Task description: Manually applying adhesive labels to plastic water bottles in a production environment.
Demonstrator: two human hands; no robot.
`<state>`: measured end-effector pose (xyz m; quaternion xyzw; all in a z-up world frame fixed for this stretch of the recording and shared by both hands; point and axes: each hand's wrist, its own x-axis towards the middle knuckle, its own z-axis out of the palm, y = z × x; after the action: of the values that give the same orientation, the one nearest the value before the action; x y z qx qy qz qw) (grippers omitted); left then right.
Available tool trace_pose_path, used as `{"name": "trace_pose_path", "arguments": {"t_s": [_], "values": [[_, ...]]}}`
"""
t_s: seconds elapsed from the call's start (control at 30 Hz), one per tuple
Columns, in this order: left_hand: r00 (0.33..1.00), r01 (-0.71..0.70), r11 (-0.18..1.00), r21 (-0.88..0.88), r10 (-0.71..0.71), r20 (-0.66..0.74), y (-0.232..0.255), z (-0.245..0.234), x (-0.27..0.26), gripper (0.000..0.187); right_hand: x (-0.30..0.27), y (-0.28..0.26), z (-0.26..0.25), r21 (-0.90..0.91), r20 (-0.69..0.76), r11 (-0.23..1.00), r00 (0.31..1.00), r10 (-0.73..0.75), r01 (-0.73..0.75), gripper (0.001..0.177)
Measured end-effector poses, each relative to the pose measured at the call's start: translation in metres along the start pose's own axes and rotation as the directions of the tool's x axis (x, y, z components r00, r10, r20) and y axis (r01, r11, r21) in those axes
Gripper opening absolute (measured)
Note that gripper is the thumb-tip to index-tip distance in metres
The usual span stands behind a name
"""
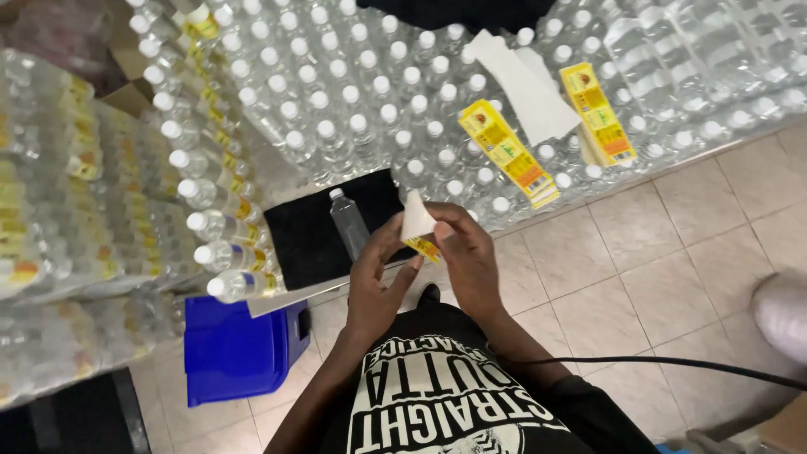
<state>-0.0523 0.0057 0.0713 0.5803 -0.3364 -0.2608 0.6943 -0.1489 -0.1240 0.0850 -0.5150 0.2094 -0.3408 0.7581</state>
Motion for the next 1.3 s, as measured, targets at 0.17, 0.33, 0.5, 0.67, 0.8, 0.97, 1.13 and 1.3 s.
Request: {"name": "trace_pose_path", "arguments": {"t_s": [0.17, 0.33, 0.5, 0.67, 0.8, 0.97, 1.13, 1.3], "values": [[0.92, 0.19, 0.923, -0.335, -0.286, -0.268, -0.053, -0.049, -0.017, 0.057, -0.009, 0.017, 0.063, -0.076, 0.41, 0.996, 0.909, 0.074, -0.047, 0.065], [0.734, 0.063, 0.689, -0.722, -0.522, -0.434, -0.053, -0.088, -0.015, 0.047, -0.034, 0.062, 0.061, -0.417, 0.462, 0.905, 0.836, 0.294, -0.088, 0.032], [0.685, 0.043, 0.579, -0.814, -0.61, -0.398, -0.086, -0.096, -0.02, 0.042, -0.031, 0.17, 0.024, -0.357, 0.259, 0.87, 0.858, 0.443, -0.341, 0.042], [0.653, 0.113, 0.48, -0.87, -0.696, -0.298, -0.143, -0.086, -0.03, 0.042, -0.014, 0.181, 0.027, -0.008, 0.009, 0.869, 0.869, 0.494, -0.494, 0.052], [0.629, 0.16, 0.381, -0.911, -0.75, -0.204, -0.172, -0.08, -0.039, 0.038, -0.009, 0.184, 0.028, 0.067, -0.25, 0.886, 0.852, 0.46, -0.458, 0.037], [0.611, 0.185, 0.397, -0.899, -0.763, -0.211, -0.191, -0.078, -0.05, 0.038, 0.0, 0.197, 0.006, -0.134, -0.277, 0.839, 0.833, 0.48, -0.528, 0.043], [0.507, 0.394, 0.708, -0.587, -0.699, -0.504, -0.181, -0.063, -0.057, 0.045, 0.007, 0.207, -0.008, -0.307, -0.274, 0.786, 0.841, 0.467, -0.537, 0.043], [0.474, 0.402, 0.742, -0.536, -0.67, -0.572, -0.194, -0.063, -0.057, 0.045, 0.01, 0.224, -0.015, -0.246, -0.308, 0.786, 0.815, 0.491, -0.567, 0.045]]}}
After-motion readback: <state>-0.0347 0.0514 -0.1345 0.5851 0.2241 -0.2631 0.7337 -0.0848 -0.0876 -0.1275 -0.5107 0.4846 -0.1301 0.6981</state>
